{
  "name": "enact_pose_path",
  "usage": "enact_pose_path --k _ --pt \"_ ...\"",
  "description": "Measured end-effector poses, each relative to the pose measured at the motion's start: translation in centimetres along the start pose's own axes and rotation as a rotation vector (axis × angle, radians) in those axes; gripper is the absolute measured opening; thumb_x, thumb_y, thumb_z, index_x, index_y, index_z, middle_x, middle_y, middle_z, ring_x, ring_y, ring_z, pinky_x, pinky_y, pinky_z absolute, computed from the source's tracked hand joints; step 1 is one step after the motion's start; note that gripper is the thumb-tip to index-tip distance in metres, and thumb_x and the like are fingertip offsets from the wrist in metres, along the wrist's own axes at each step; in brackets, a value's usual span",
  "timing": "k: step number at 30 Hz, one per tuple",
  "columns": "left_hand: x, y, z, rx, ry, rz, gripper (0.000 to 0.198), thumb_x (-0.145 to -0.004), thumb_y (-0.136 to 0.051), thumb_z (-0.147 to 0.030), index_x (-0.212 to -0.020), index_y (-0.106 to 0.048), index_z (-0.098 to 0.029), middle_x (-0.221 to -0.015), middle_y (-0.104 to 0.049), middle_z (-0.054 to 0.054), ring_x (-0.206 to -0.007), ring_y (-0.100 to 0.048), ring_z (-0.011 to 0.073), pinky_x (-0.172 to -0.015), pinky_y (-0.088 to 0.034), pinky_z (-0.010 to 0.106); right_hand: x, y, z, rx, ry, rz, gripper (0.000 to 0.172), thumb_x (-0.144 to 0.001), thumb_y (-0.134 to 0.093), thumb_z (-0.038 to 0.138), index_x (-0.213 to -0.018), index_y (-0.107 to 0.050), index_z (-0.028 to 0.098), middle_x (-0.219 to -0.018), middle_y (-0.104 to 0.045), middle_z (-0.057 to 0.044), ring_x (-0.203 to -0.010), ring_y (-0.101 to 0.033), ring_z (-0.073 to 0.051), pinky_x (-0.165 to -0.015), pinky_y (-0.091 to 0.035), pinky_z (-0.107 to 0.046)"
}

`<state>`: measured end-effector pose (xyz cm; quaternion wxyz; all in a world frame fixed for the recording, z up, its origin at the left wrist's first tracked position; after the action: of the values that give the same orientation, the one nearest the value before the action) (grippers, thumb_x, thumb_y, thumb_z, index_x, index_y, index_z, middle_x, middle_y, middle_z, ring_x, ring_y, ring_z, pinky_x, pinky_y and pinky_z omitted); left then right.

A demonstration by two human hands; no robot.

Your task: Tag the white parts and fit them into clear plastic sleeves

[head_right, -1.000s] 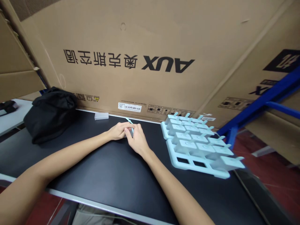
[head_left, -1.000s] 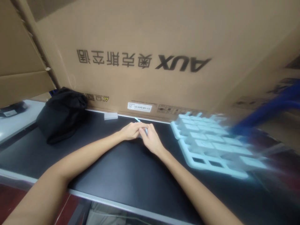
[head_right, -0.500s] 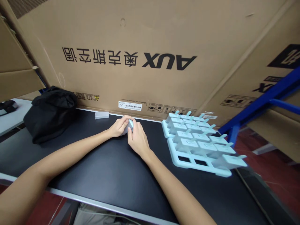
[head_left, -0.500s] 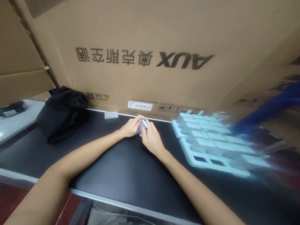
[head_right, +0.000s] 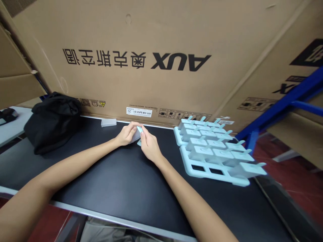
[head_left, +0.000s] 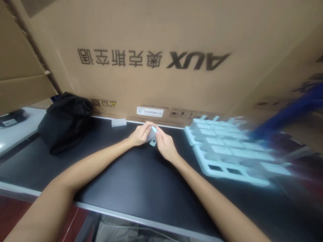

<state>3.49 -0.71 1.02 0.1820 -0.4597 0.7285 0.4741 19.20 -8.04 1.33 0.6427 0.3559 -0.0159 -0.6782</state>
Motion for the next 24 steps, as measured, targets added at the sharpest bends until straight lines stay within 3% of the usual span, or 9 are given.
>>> enact_pose_path --k 4,10,17,24 --pt "0.03 0.04 -0.10 -0.011 -0.018 0.001 0.040 -0.111 -0.033 -0.042 -0.133 -0.057 -0.019 -0.121 -0.072 0.010 -0.101 -0.072 0.0181 -0.092 -0.056 0.030 0.08 -0.02 0.11 -0.029 0.003 -0.016 0.058 -0.105 -0.034 0.051 -0.148 -0.059 0.020 -0.090 -0.073 -0.008 -0.080 -0.069 -0.024 -0.081 -0.056 -0.040" --pt "-0.20 0.25 0.08 -0.009 0.016 -0.024 0.041 -0.111 -0.032 -0.043 -0.125 -0.061 -0.018 -0.117 -0.074 0.010 -0.102 -0.072 0.0189 -0.092 -0.056 0.032 0.18 0.11 0.28 0.163 0.099 -0.001 0.057 -0.106 -0.031 0.043 -0.152 -0.054 0.017 -0.095 -0.074 -0.011 -0.084 -0.071 -0.025 -0.087 -0.054 -0.040" --pt "-0.18 -0.01 -0.21 0.014 -0.034 0.052 0.040 -0.111 -0.033 -0.041 -0.128 -0.062 -0.020 -0.120 -0.074 0.010 -0.107 -0.073 0.0190 -0.096 -0.057 0.032 0.25 -0.06 0.38 0.306 0.082 0.051 0.057 -0.106 -0.027 0.039 -0.153 -0.050 0.016 -0.089 -0.073 -0.010 -0.079 -0.070 -0.026 -0.078 -0.053 -0.038" --pt "0.19 -0.08 0.30 0.003 -0.024 -0.034 0.038 -0.110 -0.038 -0.044 -0.133 -0.055 -0.019 -0.127 -0.070 0.013 -0.111 -0.072 0.0202 -0.097 -0.056 0.033 -0.07 0.60 0.53 0.200 0.144 0.059 0.054 -0.107 -0.028 0.040 -0.152 -0.048 0.019 -0.094 -0.072 -0.010 -0.083 -0.069 -0.024 -0.084 -0.054 -0.040"
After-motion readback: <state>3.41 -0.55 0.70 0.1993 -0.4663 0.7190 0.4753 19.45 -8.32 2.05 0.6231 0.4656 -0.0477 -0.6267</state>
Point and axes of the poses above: each hand's wrist, its own x-axis away from the middle knuckle, its own y-axis out of the back of the hand, z = x × y, the point moved 3 cm from there along -x, towards the middle knuckle
